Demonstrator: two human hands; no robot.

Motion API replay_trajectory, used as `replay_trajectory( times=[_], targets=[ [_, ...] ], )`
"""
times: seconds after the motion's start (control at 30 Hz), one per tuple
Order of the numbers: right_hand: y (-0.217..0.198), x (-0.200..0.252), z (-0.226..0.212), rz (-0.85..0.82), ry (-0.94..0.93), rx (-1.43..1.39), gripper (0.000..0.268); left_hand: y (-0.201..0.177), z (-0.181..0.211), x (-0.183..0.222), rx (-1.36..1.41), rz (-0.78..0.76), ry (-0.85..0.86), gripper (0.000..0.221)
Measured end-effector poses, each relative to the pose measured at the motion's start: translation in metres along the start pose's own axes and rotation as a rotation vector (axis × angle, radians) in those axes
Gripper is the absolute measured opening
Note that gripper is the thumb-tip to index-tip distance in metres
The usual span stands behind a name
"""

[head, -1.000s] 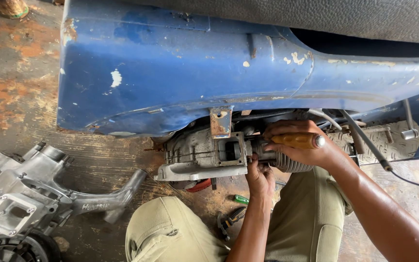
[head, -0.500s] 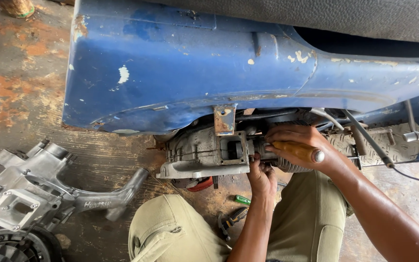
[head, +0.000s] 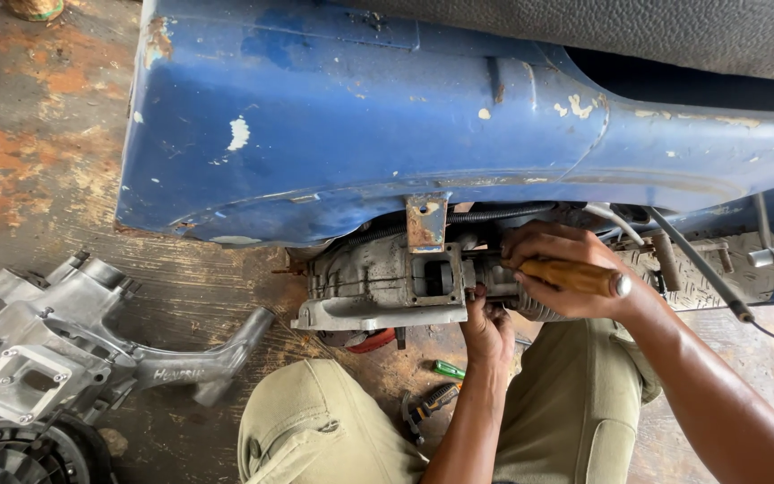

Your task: Repairing a motorcycle engine by fitting a cylinder component and using a screwdriver for alignment

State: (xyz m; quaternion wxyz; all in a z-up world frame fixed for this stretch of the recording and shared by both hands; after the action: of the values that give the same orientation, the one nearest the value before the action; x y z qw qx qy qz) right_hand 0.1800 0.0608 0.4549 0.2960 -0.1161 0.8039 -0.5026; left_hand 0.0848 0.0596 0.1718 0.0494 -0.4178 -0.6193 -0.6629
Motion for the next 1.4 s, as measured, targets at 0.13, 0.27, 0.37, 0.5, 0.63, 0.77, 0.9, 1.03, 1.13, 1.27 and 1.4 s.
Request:
replay_trajectory(
  times=[0.13,0.27,0.37,0.5,0.63,0.77,0.9,1.03,1.13,1.27,1.4],
  targets=[
    [0.002,0.012,0.004,0.025,0.172,-0.126,0.013,0.001,-0.002,0.0,0.033,-0.004,0.012,0.014],
    [0.001,0.008,0.005,0.02,0.104,-0.047,0.01,0.001,-0.003,-0.004,0.006,-0.016,0.005,0.012],
    [0.001,0.017,0.01,0.022,0.169,-0.145,0.015,-0.01,-0.01,-0.011,0.038,-0.019,0.015,0.012],
    [0.003,0.017,0.01,0.014,0.03,-0.078,0.006,-0.004,-0.008,-0.005,0.08,-0.017,0.032,0.012],
    [0.005,0.019,0.013,-0.001,0.003,-0.049,0.005,0.012,0.001,0.006,0.083,-0.035,0.033,0.014],
    [0.007,0.019,0.014,-0.04,0.061,-0.048,0.008,0.008,-0.002,0.004,0.099,-0.035,0.034,0.019],
    [0.002,0.01,0.009,-0.039,0.181,-0.157,0.013,0.004,-0.004,0.0,0.092,-0.031,0.037,0.02],
    [0.003,0.004,0.006,-0.121,0.02,0.003,0.008,-0.006,-0.008,-0.005,0.078,-0.063,0.054,0.014],
    [0.008,0.009,0.011,-0.172,0.101,-0.029,0.012,-0.003,-0.006,-0.002,0.082,-0.073,0.061,0.013],
    [0.02,0.029,0.02,-0.29,0.232,-0.073,0.031,0.008,0.003,0.007,0.061,-0.105,0.061,0.013],
    [0.023,0.006,0.012,-0.313,0.203,-0.011,0.041,-0.024,-0.019,-0.021,0.065,-0.156,0.098,0.006]
  ],
)
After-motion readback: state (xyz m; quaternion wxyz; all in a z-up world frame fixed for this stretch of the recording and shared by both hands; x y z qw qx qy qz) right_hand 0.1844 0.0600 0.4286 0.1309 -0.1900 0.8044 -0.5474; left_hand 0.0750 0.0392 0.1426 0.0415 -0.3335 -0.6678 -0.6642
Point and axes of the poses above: each hand's wrist, its own x-axis away from the middle knuckle, its own y-axis out of the palm, z = x × y, the point moved 3 cm from there along -x, towards the middle knuckle, and after that the axes turned 4 degrees about -z, right-handed, at the moved point
